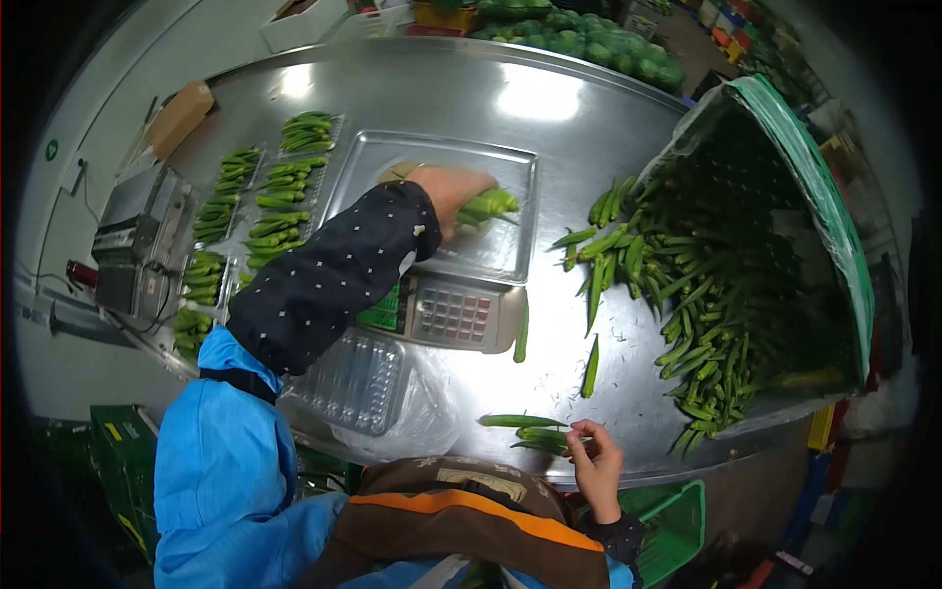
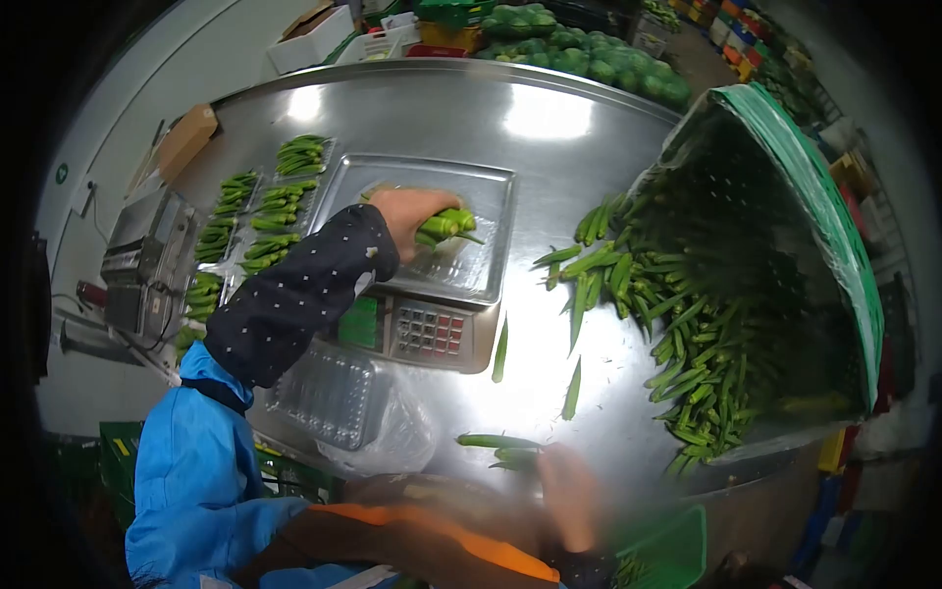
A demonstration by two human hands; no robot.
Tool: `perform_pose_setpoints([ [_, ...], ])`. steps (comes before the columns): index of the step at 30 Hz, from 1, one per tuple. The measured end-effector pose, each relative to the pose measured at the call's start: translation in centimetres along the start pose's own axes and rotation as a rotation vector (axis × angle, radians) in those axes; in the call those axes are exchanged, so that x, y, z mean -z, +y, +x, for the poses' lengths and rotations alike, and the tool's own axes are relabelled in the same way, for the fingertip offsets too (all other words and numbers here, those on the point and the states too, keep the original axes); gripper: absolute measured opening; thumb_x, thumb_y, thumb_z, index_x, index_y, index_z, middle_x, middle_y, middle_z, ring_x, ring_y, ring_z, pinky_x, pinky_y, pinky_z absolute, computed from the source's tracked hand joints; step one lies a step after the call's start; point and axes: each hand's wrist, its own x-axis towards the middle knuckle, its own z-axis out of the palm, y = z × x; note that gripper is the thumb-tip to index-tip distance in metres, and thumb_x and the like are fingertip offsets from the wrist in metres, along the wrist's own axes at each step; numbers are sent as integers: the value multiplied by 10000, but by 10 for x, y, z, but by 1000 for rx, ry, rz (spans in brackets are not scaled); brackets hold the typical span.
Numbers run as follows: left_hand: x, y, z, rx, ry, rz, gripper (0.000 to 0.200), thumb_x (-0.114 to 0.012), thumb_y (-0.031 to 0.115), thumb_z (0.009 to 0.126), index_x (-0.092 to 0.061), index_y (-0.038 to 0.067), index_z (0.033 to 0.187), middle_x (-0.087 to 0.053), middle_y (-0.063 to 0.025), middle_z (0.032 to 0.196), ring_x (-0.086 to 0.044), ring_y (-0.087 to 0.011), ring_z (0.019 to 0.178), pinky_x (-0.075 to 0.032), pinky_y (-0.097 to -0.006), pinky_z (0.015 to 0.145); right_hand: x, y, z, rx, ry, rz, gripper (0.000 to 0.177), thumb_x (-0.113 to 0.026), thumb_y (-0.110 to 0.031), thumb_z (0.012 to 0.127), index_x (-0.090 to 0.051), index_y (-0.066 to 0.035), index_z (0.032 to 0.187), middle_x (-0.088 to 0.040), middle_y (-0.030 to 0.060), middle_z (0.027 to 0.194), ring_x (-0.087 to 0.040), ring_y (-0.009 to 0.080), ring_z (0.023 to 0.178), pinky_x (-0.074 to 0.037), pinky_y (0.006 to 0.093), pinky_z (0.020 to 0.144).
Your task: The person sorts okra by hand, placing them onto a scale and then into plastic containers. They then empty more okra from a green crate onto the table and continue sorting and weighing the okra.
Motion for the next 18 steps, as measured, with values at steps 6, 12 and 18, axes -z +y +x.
perform_pose_setpoints([
  [6,-47,-39,1,-269,-23,175,721,-696,440,713,-407,215,1333,-389,-148,1374,-330,-343,1293,-252,-514,1052,15,24,32,-15,78,-39,165,-621,-85,860,-594,9,992,-612,35,816,-586,82,611,-456,208,533],
  [12,-52,-43,-19,-162,-112,327,942,-588,709,663,-251,284,1433,-251,-128,1473,-171,-354,1373,-130,-594,1074,9,18,157,123,196,-165,193,-653,-136,798,-555,-24,922,-585,136,888,-586,246,601,-452,327,582],
  [18,-59,-40,-29,-46,24,255,964,-623,650,677,-231,213,1441,-250,-131,1471,-162,-345,1376,-127,-556,1088,-23,29,228,37,220,-532,384,-700,-188,748,-520,-48,1057,-623,179,803,-610,388,750,-472,440,649],
])
